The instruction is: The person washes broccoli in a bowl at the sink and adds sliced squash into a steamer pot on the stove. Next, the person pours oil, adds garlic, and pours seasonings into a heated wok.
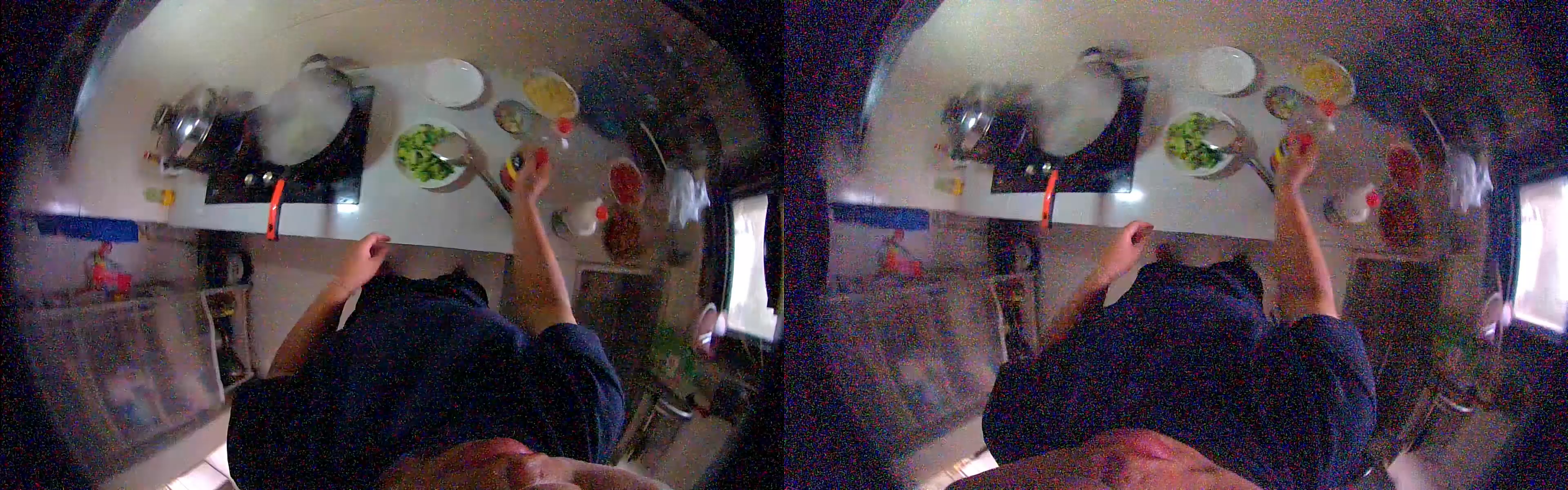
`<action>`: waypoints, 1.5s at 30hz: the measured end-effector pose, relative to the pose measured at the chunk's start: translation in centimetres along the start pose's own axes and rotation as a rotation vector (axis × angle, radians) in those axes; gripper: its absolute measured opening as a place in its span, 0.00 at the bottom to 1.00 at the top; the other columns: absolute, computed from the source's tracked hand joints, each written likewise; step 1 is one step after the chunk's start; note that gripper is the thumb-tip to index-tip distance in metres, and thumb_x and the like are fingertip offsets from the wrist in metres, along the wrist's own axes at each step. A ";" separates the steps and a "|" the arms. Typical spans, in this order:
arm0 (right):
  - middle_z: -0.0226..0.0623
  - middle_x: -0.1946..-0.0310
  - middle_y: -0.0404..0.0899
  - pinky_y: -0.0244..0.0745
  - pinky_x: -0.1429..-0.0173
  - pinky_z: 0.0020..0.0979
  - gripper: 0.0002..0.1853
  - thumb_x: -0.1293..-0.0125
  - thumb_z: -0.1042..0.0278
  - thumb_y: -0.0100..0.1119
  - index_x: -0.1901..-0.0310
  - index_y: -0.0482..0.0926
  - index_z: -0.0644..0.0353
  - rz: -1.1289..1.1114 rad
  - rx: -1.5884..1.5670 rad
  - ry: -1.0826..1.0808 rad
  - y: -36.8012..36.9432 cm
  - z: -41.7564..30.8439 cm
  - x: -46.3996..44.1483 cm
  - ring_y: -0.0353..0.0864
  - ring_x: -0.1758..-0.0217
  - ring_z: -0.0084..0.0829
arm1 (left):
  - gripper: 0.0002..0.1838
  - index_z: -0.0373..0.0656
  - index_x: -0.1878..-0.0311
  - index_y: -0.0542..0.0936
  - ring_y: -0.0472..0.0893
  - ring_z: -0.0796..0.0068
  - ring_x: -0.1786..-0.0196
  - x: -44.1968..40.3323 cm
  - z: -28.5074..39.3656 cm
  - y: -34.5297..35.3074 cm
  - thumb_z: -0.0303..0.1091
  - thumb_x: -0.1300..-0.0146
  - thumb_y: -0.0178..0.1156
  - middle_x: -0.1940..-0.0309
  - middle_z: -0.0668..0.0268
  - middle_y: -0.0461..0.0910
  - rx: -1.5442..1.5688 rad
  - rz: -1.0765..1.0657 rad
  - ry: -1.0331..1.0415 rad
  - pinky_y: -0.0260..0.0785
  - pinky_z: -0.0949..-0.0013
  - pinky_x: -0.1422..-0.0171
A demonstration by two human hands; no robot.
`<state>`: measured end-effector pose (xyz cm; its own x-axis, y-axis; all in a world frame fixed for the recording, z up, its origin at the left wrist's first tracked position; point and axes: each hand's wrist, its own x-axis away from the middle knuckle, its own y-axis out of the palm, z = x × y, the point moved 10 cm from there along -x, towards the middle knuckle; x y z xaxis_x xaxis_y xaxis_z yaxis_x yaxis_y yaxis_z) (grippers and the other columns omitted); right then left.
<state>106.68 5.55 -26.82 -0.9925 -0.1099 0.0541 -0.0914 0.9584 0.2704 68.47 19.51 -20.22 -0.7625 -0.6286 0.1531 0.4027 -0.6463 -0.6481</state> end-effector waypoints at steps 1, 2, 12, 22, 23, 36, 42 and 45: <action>0.31 0.66 0.74 0.69 0.66 0.25 0.09 0.42 0.72 0.54 0.59 0.73 0.62 -0.042 -0.019 -0.052 0.8 -3.6 0.7 0.71 0.67 0.21 | 0.10 0.40 0.59 0.74 0.78 0.65 0.68 -0.6 0.2 -1.2 0.29 0.45 0.54 0.72 0.59 0.77 0.019 0.010 0.002 0.70 0.68 0.65; 0.30 0.68 0.75 0.69 0.69 0.25 0.09 0.41 0.71 0.53 0.60 0.73 0.62 -0.139 0.094 -0.163 1.8 -6.7 1.0 0.71 0.70 0.20 | 0.11 0.40 0.58 0.73 0.77 0.65 0.69 -1.4 -0.3 -2.6 0.29 0.46 0.55 0.72 0.59 0.76 0.032 0.061 0.058 0.70 0.68 0.65; 0.36 0.73 0.77 0.70 0.67 0.29 0.12 0.43 0.60 0.57 0.66 0.75 0.61 -1.066 0.916 -0.313 20.3 -13.2 18.9 0.75 0.71 0.27 | 0.23 0.43 0.46 0.67 0.71 0.55 0.51 -7.3 14.9 -16.3 0.28 0.47 0.57 0.51 0.56 0.70 -0.231 0.096 1.008 0.65 0.61 0.48; 0.45 0.74 0.75 0.66 0.63 0.35 0.23 0.48 0.44 0.57 0.68 0.75 0.62 -1.093 1.216 -0.447 33.4 -7.1 28.2 0.73 0.71 0.41 | 0.21 0.40 0.55 0.72 0.77 0.54 0.65 -15.3 -4.3 -22.6 0.49 0.39 0.46 0.69 0.55 0.77 -0.227 -0.079 0.305 0.67 0.62 0.58; 0.45 0.74 0.76 0.67 0.64 0.35 0.24 0.48 0.43 0.56 0.69 0.75 0.62 -1.113 1.203 -0.416 34.3 -6.9 28.6 0.74 0.71 0.41 | 0.22 0.40 0.57 0.73 0.77 0.55 0.66 -16.1 -5.3 -23.3 0.51 0.39 0.46 0.71 0.56 0.77 -0.264 -0.112 0.276 0.68 0.62 0.60; 0.49 0.76 0.76 0.67 0.66 0.38 0.26 0.47 0.44 0.55 0.73 0.76 0.66 -1.283 1.283 -0.505 45.4 -5.6 31.9 0.76 0.72 0.42 | 0.16 0.38 0.72 0.73 0.69 0.80 0.81 -18.0 -16.0 -28.2 0.44 0.43 0.56 0.81 0.68 0.71 0.706 -0.218 -0.057 0.62 0.76 0.77; 0.53 0.76 0.76 0.68 0.66 0.41 0.29 0.48 0.40 0.54 0.74 0.76 0.67 -1.362 1.397 -0.593 47.6 -2.4 30.3 0.75 0.72 0.50 | 0.18 0.37 0.70 0.73 0.71 0.78 0.79 -16.5 -20.2 -34.4 0.45 0.47 0.59 0.81 0.68 0.72 0.486 0.260 -0.059 0.64 0.73 0.73; 0.54 0.75 0.76 0.69 0.64 0.41 0.29 0.50 0.39 0.55 0.73 0.77 0.67 -1.359 1.522 -0.554 48.1 -0.5 29.3 0.76 0.70 0.50 | 0.17 0.35 0.69 0.74 0.70 0.78 0.77 -13.8 -20.9 -36.1 0.43 0.48 0.60 0.81 0.67 0.72 0.281 0.411 0.032 0.65 0.72 0.70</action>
<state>73.23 48.24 -11.74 -0.1519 -0.9569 0.2476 -0.2950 -0.1952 -0.9354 53.84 60.53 -14.54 -0.5255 -0.8451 -0.0985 0.7907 -0.4424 -0.4231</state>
